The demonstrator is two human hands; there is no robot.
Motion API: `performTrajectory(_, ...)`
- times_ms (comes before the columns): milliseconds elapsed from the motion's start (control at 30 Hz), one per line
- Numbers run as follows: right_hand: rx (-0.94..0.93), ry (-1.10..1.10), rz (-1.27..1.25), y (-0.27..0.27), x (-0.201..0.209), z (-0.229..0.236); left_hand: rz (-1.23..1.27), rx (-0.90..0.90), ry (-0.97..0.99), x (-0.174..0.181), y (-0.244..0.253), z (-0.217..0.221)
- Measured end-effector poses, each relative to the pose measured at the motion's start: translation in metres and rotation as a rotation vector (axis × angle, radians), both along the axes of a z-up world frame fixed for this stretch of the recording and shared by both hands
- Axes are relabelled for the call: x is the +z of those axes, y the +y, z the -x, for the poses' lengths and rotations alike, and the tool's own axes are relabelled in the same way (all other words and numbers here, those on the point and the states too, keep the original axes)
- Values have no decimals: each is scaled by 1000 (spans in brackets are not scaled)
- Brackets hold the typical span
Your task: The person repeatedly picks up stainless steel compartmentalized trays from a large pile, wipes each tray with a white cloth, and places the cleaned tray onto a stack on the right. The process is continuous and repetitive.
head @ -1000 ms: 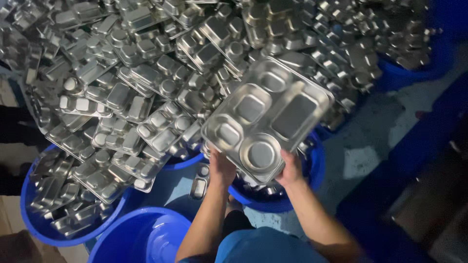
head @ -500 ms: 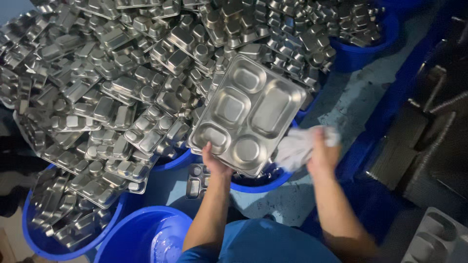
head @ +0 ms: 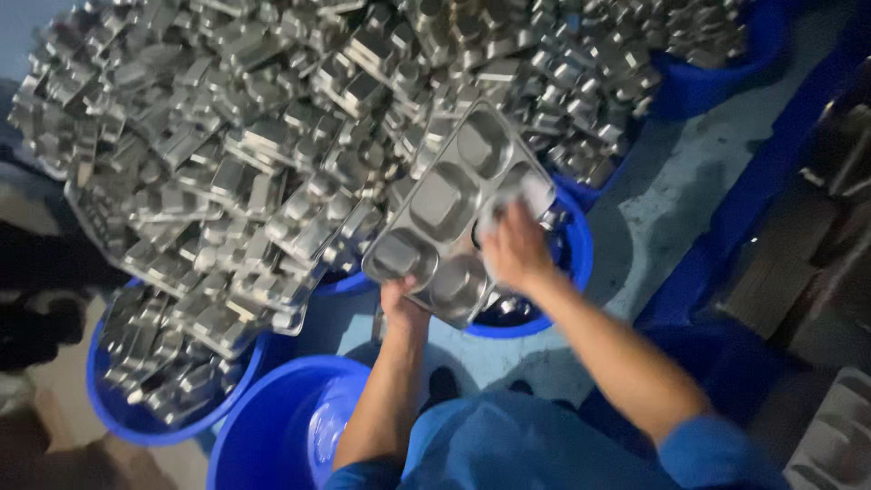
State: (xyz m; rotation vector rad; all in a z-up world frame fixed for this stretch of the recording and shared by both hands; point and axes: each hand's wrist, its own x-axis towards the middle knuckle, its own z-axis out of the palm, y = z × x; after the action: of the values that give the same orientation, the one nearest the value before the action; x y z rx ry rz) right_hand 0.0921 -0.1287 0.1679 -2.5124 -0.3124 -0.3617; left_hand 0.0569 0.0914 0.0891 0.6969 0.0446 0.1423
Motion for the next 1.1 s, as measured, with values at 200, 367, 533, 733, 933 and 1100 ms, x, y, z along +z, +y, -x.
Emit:
performTrajectory(200,-40,28,385,11,-82,-45,-157,-11,-146,-17,39,8)
performTrajectory(367,183,570,-102,29,-156,-47,-354,86,74,-60,61,4)
performTrajectory(533,127,900,-1013,6,-158,-22,-214,41,222,-107,94,-11)
performTrajectory(733,1,306,-1332,-31,-37,-15,-42,-133,185,-106,96,-22)
performTrajectory(933,-190,-221,173,25,22,-9,-344,-185,-33,-54,65,-9)
performTrajectory(1100,-175,370,-29,7,36,-27,-427,-218,16,-33,56,-5)
